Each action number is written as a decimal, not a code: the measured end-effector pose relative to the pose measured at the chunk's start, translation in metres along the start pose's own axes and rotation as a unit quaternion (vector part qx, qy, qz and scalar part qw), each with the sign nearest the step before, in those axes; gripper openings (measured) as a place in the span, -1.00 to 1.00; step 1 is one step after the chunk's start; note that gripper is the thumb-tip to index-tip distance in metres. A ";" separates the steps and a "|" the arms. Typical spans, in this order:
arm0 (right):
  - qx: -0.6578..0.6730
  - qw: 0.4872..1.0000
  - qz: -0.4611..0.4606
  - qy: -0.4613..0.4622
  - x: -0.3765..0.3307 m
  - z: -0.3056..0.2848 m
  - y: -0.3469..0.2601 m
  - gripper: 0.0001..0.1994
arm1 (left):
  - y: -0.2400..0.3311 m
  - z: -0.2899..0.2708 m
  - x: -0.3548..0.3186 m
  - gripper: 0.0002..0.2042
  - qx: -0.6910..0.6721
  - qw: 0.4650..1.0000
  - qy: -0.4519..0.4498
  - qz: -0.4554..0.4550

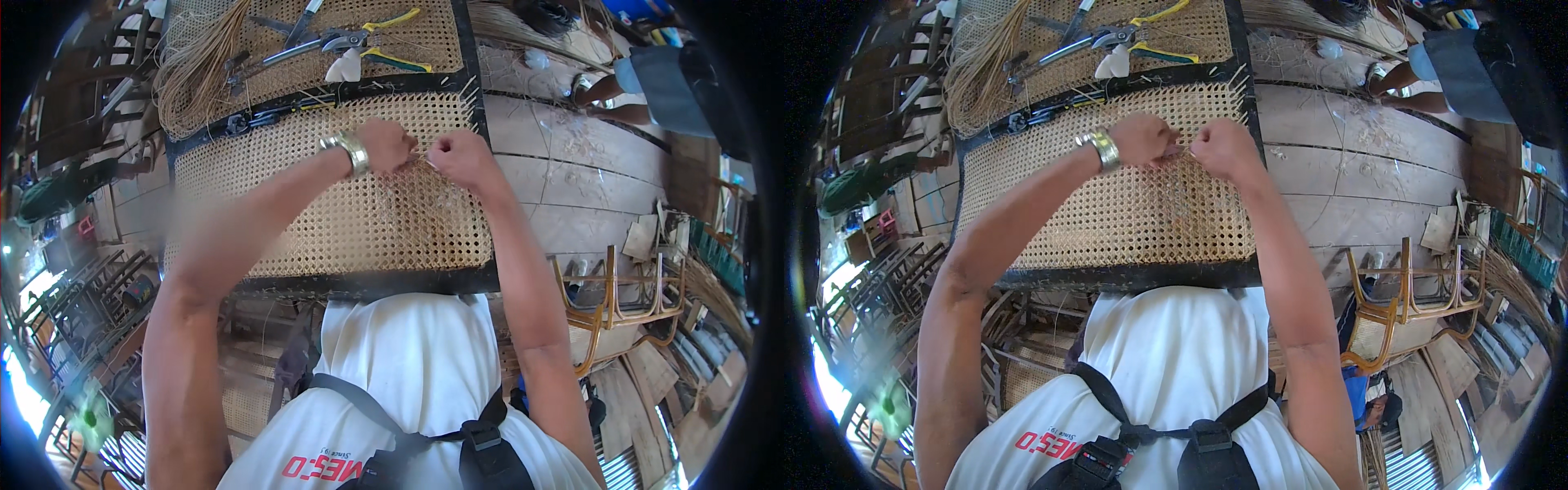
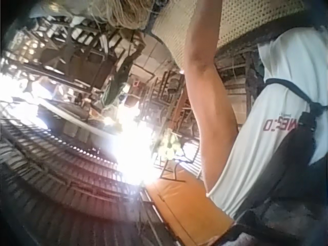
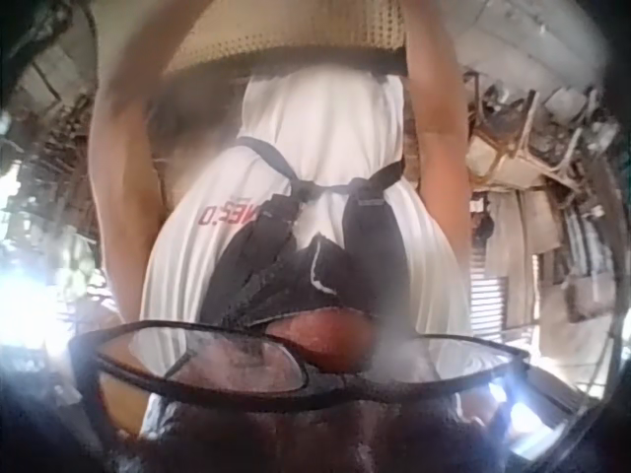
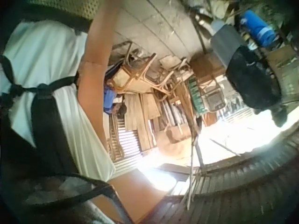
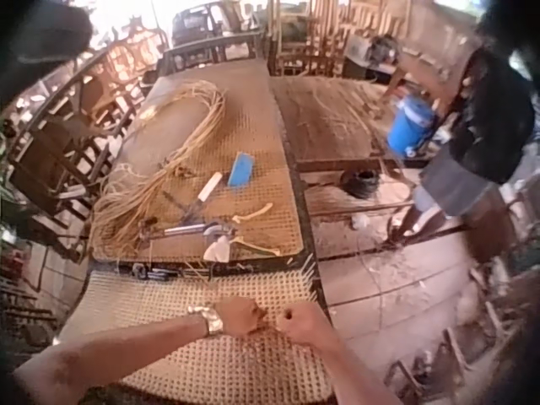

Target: Repairing the rattan seat of a chair by weaving and securing rattan strips using various tools.

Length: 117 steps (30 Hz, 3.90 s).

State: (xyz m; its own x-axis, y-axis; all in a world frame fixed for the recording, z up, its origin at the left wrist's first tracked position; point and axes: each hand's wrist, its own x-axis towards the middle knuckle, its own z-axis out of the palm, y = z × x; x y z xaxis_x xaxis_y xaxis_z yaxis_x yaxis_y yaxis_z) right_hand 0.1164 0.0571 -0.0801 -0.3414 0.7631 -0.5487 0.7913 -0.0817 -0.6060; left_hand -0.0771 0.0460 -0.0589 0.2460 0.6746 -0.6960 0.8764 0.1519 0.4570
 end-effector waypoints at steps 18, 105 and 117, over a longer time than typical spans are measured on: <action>-0.120 0.991 -0.009 0.052 -0.026 0.010 -0.029 -0.75 | -0.112 -0.141 -0.016 -0.50 0.360 0.895 0.248 0.088; 0.054 0.960 -0.257 0.094 0.019 0.031 -0.009 -0.84 | -0.059 0.046 0.007 -0.68 -0.539 0.779 0.320 -0.024; -0.004 0.946 -0.295 0.132 0.015 0.041 -0.021 -0.90 | -0.054 0.055 0.019 -0.74 -0.621 0.720 0.281 0.132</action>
State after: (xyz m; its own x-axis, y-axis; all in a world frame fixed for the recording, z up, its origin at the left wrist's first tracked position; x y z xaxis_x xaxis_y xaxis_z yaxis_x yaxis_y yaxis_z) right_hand 0.0742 0.0444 -0.0995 -0.5873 0.8080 0.0468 0.5070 0.4123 -0.7570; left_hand -0.0974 0.0106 -0.1270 -0.1770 0.9309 -0.3194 -0.3017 0.2576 0.9179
